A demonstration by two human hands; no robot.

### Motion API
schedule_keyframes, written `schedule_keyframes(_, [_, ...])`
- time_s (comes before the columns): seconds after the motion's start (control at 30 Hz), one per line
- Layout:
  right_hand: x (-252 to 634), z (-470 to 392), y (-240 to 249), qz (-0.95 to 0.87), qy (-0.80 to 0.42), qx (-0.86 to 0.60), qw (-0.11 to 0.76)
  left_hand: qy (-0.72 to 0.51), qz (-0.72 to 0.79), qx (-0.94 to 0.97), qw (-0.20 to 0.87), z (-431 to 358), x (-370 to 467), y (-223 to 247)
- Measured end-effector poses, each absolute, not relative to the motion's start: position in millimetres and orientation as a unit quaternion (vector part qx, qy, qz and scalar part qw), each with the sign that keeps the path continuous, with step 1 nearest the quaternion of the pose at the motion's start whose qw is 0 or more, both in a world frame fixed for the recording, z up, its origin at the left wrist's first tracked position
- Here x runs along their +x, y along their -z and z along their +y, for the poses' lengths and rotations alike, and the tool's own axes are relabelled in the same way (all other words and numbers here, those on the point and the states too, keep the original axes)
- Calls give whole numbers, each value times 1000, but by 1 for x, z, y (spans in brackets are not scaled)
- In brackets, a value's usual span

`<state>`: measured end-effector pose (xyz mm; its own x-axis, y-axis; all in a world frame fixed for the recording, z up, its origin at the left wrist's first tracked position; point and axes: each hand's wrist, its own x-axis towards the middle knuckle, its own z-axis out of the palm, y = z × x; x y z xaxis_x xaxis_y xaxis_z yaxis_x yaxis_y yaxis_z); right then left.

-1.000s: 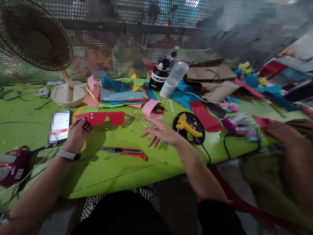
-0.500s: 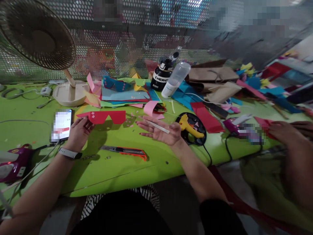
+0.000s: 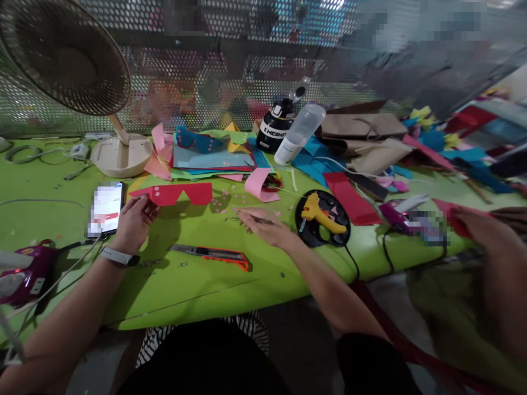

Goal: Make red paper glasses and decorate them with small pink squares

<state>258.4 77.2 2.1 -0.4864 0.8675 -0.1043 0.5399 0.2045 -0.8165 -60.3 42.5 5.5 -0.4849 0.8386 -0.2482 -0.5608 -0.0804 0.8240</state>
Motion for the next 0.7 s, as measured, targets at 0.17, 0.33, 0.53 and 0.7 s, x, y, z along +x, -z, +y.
schedule_keyframes(0.17, [252,87,-18,-724,-405,-492,266,-729,468,139,480,43,-60,-4])
schedule_keyframes(0.33, [244,97,-22,-730,-361,-534,226,-729,469,135,480,44,-61,-2])
schedule_keyframes(0.53, [233,115,-22,-715,-359,-532,279,-725,472,132,485,43,-60,-3])
schedule_keyframes(0.7, [226,124,3,-702,-412,-472,340,-723,479,117,484,43,-58,-5])
